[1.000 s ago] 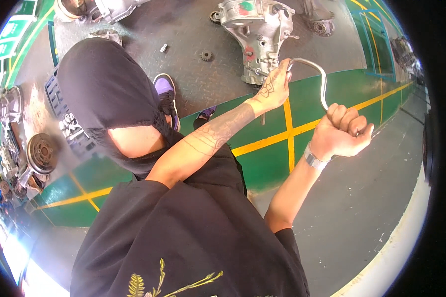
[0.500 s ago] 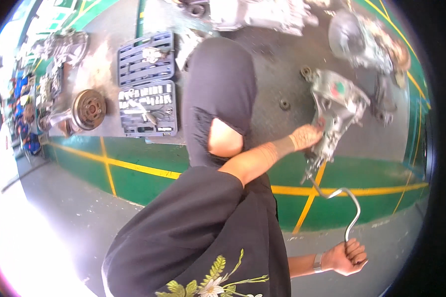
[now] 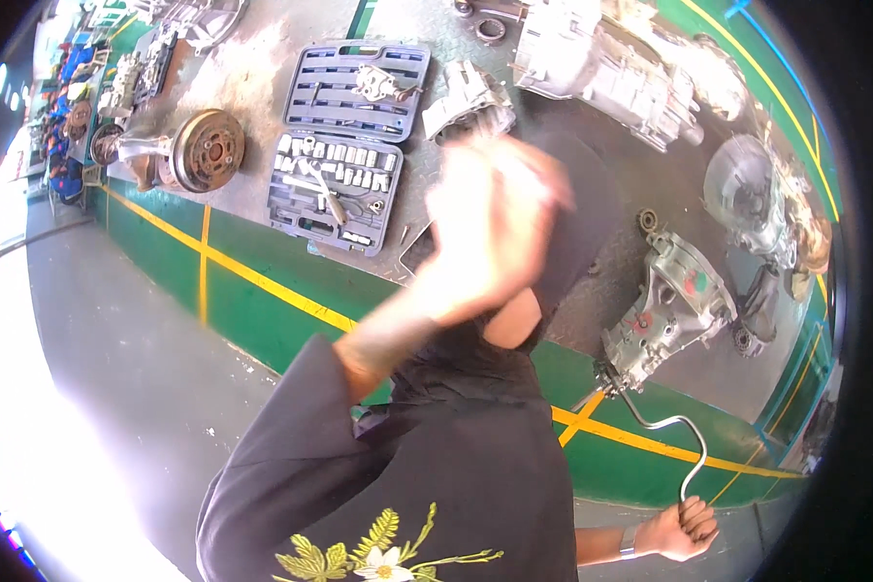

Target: Disassembling and inspecting gears and components within a mechanical gearbox assembly.

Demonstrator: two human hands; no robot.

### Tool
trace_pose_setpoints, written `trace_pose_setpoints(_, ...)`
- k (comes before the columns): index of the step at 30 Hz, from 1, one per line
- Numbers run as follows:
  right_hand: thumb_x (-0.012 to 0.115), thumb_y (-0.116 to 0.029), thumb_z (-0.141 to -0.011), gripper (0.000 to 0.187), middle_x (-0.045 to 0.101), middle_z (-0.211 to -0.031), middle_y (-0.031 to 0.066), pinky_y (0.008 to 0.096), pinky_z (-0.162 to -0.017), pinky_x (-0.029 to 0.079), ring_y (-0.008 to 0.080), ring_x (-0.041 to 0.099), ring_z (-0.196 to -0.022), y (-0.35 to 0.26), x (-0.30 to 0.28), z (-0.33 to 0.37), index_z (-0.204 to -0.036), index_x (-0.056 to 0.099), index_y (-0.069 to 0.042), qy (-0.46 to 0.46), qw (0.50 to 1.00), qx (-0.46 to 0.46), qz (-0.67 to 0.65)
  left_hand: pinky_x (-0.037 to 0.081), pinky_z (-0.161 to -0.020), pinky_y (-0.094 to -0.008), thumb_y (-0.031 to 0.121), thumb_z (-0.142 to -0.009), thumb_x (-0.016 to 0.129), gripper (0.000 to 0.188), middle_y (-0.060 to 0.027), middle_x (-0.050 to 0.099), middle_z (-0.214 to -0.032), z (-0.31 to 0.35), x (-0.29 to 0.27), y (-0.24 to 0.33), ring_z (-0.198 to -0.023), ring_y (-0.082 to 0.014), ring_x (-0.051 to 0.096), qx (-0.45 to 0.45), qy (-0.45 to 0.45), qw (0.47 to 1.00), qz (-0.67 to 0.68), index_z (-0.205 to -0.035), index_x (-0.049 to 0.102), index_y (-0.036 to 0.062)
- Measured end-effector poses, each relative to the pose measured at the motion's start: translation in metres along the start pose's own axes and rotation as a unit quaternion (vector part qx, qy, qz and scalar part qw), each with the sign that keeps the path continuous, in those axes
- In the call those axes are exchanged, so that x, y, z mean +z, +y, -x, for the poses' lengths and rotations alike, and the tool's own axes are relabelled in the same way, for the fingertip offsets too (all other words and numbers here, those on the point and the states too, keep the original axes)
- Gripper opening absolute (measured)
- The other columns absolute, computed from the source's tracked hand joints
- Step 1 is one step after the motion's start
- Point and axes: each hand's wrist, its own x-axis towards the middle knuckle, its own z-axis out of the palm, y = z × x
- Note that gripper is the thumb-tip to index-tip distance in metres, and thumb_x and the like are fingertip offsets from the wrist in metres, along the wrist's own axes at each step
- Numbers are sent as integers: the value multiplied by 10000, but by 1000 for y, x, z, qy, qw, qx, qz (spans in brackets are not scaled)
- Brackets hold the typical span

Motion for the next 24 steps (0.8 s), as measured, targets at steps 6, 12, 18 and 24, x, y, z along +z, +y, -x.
trace_pose_setpoints(6, 408, -152, -906, 410, 161, -518, -12, 281, -487, 143, 101, 123, -453, 40, 72, -22, -547, 210, -160, -142, 986, 89, 11, 463, -575, -283, 160, -917, 539, 196, -118, 634, -700, 115, 24, -328, -582, -166, 584, -424, 198, 883, 42, -885, 542, -33)
trace_pose_setpoints(12, 398, -132, -919, 409, 171, -516, -19, 271, -485, 151, 94, 128, -443, 63, 99, -25, -547, 232, -162, -303, 934, 184, -41, 458, -762, -441, 313, -853, 594, 365, -237, 598, -896, 113, 21, -439, -855, -380, 590, -430, 106, 867, -230, -829, 635, -48)
trace_pose_setpoints(18, 371, -138, -939, 411, 177, -517, -19, 264, -471, 146, 89, 128, -436, 82, 130, -25, -550, 239, -153, -314, 925, 213, -5, 420, -871, -401, 425, -832, 592, 436, -194, 528, -1073, 91, -2, -470, -1020, -332, 497, -427, -111, 766, -468, -956, 673, 15)
trace_pose_setpoints(24, 360, -147, -938, 409, 175, -515, -19, 263, -472, 147, 89, 121, -433, 97, 137, -28, -550, 234, -153, -345, 908, 236, -25, 388, -911, -409, 317, -780, 681, 307, -154, 523, -1110, 94, 8, -472, -1074, -322, 430, -458, -55, 791, -402, -902, 687, 36)
